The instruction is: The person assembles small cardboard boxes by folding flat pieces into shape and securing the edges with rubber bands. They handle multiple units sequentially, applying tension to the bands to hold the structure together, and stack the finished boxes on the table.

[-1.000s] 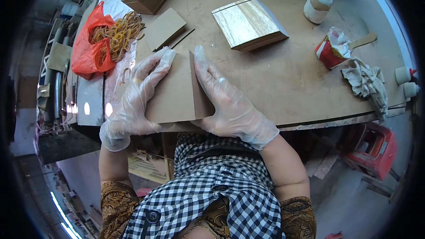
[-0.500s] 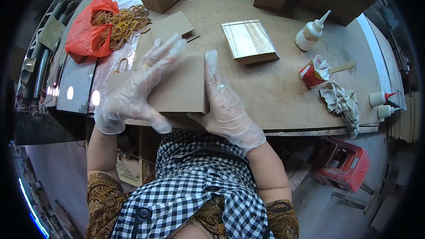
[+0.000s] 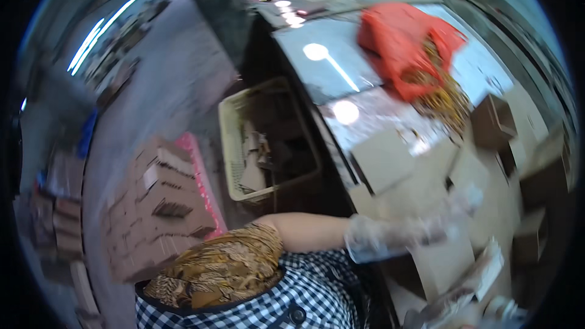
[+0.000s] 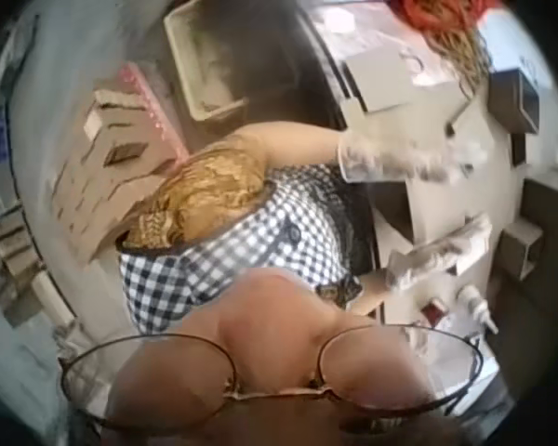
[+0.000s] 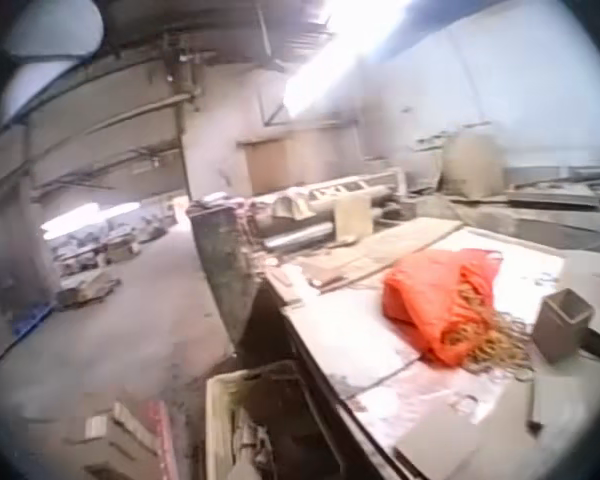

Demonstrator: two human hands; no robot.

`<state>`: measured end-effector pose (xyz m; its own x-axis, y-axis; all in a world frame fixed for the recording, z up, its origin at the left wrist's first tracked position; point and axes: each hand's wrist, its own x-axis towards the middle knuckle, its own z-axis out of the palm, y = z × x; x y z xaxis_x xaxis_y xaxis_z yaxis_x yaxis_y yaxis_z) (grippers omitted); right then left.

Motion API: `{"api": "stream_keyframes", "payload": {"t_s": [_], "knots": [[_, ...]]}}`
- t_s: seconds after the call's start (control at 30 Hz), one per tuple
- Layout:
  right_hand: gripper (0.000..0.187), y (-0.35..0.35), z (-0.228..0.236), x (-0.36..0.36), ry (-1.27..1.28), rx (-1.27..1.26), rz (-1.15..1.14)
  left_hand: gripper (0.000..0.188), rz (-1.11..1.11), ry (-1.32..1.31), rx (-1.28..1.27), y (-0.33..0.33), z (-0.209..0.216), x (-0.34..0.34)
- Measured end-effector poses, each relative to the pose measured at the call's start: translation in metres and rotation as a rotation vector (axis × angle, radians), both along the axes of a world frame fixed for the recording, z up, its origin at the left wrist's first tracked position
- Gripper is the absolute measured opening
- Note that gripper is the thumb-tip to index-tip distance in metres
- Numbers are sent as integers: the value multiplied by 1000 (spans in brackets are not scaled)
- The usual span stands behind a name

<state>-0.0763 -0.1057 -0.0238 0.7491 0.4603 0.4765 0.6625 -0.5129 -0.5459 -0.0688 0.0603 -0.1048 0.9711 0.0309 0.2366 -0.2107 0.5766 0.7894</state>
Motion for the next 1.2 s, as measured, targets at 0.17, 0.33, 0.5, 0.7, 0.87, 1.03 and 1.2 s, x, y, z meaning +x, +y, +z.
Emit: {"api": "stream_keyframes", "payload": {"t_s": [0.17, 0.33, 0.5, 0.7, 0.87, 1.03, 1.2], "knots": [[86, 31, -12, 5, -30, -83, 127, 91, 74, 75, -21, 1, -5, -7], [82, 37, -15, 5, -41, -93, 165, 90, 106, 100, -12, 1, -5, -7], [78, 40, -15, -1, -47, -72, 195, 89, 125, 116, 9, 3, -5, -11], [73, 3, -17, -6, -20, -9, 96, 88, 44, 116, 24, -10, -2, -9], [70, -28, -18, 2, 127, 254, 27, 87, 27, 142, 36, 39, -7, -11], [69, -65, 15, -12, 125, 318, -222, 87, -124, 67, 151, 45, -6, -1], [71, -35, 32, -15, 92, 204, -220, 79, -96, -294, 497, 45, 22, -27]]}}
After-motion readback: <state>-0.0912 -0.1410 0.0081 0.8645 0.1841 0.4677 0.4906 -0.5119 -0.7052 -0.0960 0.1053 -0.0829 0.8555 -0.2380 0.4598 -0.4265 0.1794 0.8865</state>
